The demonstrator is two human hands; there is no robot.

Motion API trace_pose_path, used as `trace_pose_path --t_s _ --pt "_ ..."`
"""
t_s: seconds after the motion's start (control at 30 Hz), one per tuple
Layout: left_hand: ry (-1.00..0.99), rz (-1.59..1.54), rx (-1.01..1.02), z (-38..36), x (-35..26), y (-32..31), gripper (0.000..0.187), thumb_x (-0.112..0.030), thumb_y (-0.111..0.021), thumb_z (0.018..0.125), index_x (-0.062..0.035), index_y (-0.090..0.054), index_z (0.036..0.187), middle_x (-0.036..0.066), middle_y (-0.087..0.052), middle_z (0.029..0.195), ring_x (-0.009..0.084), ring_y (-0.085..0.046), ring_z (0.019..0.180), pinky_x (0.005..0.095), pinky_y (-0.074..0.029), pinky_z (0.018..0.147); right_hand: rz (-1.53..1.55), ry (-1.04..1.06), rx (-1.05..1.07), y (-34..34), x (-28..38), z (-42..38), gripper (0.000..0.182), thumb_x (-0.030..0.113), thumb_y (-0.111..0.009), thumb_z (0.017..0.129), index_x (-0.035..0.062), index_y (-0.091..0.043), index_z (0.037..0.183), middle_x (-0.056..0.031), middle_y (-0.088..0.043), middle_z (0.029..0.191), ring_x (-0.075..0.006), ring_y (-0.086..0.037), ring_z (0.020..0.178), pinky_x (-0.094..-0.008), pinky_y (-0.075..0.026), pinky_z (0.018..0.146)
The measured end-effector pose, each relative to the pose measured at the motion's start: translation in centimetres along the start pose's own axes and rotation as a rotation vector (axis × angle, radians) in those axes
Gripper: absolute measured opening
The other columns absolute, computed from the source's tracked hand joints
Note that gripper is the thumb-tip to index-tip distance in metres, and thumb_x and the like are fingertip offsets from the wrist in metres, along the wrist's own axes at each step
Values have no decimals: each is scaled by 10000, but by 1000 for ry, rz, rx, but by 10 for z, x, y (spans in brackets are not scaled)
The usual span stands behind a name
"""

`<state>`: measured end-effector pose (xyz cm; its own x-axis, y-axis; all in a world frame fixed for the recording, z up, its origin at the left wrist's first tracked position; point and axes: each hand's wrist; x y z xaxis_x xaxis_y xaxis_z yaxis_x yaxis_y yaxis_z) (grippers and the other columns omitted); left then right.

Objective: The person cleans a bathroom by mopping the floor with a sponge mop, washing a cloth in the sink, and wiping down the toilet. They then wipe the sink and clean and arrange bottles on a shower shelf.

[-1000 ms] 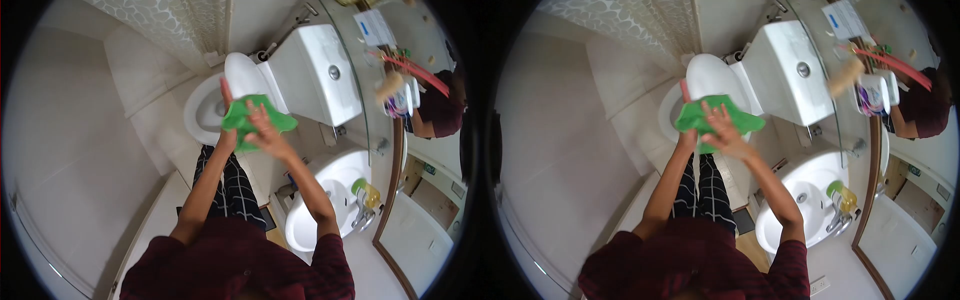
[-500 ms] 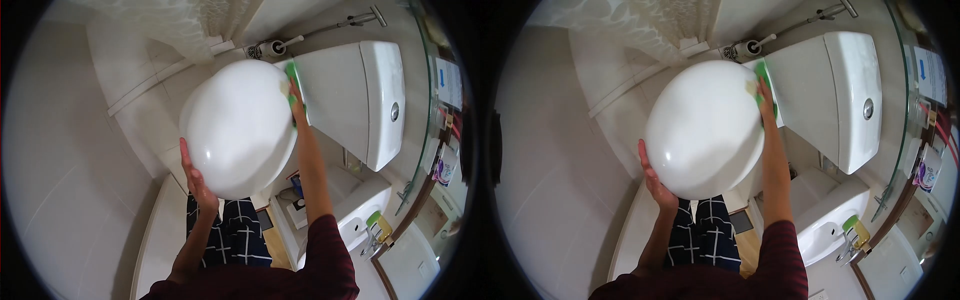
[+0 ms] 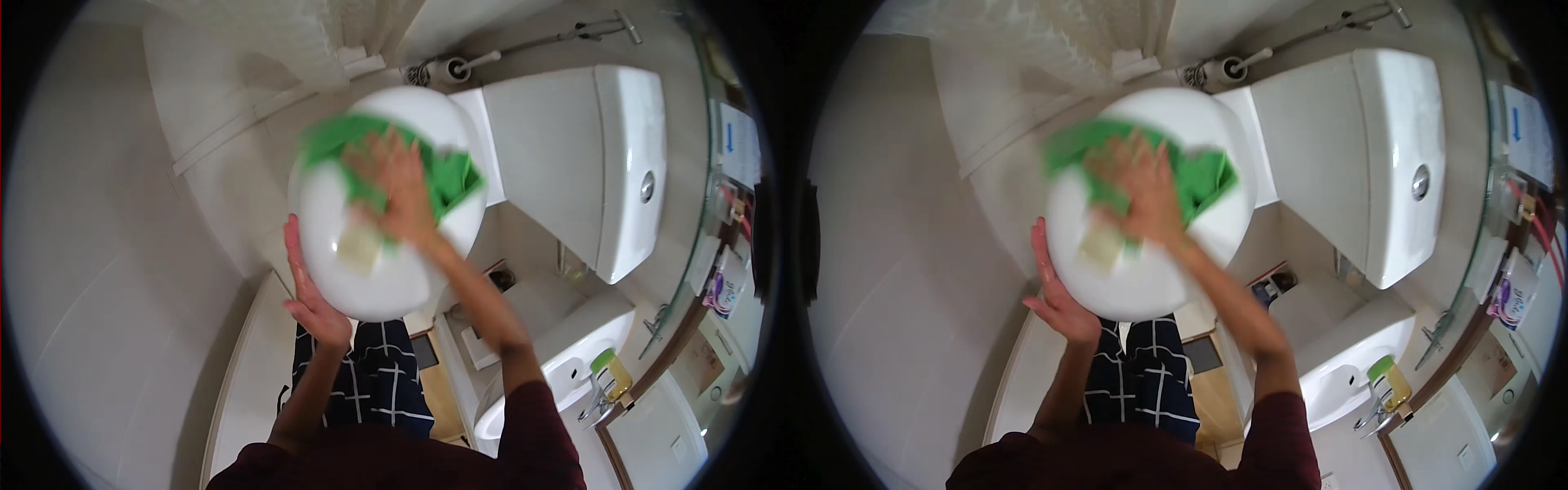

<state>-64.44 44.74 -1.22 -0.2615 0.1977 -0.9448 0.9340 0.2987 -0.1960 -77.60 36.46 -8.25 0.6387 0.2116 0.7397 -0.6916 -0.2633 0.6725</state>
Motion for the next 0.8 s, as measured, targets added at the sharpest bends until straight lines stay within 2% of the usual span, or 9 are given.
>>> trace_pose_path --t_s 0.13,0.3,0.33,0.37,0.5,0.63,0.73,0.77,0.8 --pt "18 72 -27 12 33 30 779 -601 -190 862 -24 -97 1377 100 -123 1442 235 -172 1312 379 -172 1059 -110 -371 -228 -14 -171 13 562 565 -409 822 278 -378 1305 -54 -311 1384 -345 -217 1282 -557 -87 1026" --pt "69 1 -36 12 25 32 765 -594 -241 864 -37 -127 1377 74 -159 1435 214 -201 1302 361 -195 1053 -171 -510 -411 -54 -225 -138 564 479 -435 839 196 -365 1321 -178 -289 1371 -409 -282 1222 -529 -176 996" --pt "61 -23 -32 12 23 30 764 -596 -241 863 -39 -134 1376 72 -166 1433 211 -206 1300 357 -196 1052 -338 -468 -393 -70 -216 -169 559 457 -442 840 178 -372 1319 -196 -288 1367 -432 -292 1206 -520 -184 996" --pt "60 -47 -32 10 22 29 763 -598 -240 862 -42 -141 1376 70 -172 1432 208 -210 1299 353 -198 1052 -213 -526 -459 -61 -141 -161 561 460 -428 839 169 -378 1316 -192 -282 1372 -461 -257 1216 -529 -168 998" --pt "89 -232 -20 9 11 25 770 -612 -223 856 -45 -166 1374 69 -189 1428 211 -222 1292 344 -173 1059 -157 -541 -322 -78 37 -129 464 348 -343 893 161 -378 1317 -83 -302 1391 -326 -151 1317 -506 -10 1043" --pt "143 -369 -3 8 12 37 802 -640 -190 842 -42 -163 1376 69 -182 1431 197 -208 1294 335 -133 1069 57 -388 -212 -74 119 -122 457 292 -325 914 98 -342 1327 -105 -319 1379 -294 -187 1312 -452 -23 1060" --pt "161 -352 36 8 1 27 828 -663 -161 831 -41 -151 1379 65 -297 1360 175 -300 1227 321 -200 1037 1072 -492 -111 -71 169 -124 416 263 -374 904 39 -429 1251 -117 -435 1288 -267 -288 1264 -406 -111 1062" --pt "224 -424 82 4 4 31 833 -674 -157 824 -58 -131 1385 45 -356 1196 150 -351 1079 303 -264 945 1323 -827 -180 -66 164 -134 420 275 -395 898 35 -415 1242 -124 -455 1249 -260 -355 1206 -388 -201 1032" --pt "291 -494 124 -1 7 34 839 -684 -152 816 -74 -110 1390 25 -415 1033 125 -403 931 286 -329 854 1615 -750 -245 -39 146 -138 405 285 -415 894 41 -424 1216 -114 -482 1195 -242 -416 1137 -383 -298 974"
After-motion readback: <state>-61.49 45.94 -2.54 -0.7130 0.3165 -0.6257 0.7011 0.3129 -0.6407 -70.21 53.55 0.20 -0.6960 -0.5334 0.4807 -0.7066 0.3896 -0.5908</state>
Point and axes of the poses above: each hand's wrist, its own z-axis towards the middle knuckle, its own y-axis out of the back of the hand, x = y × z
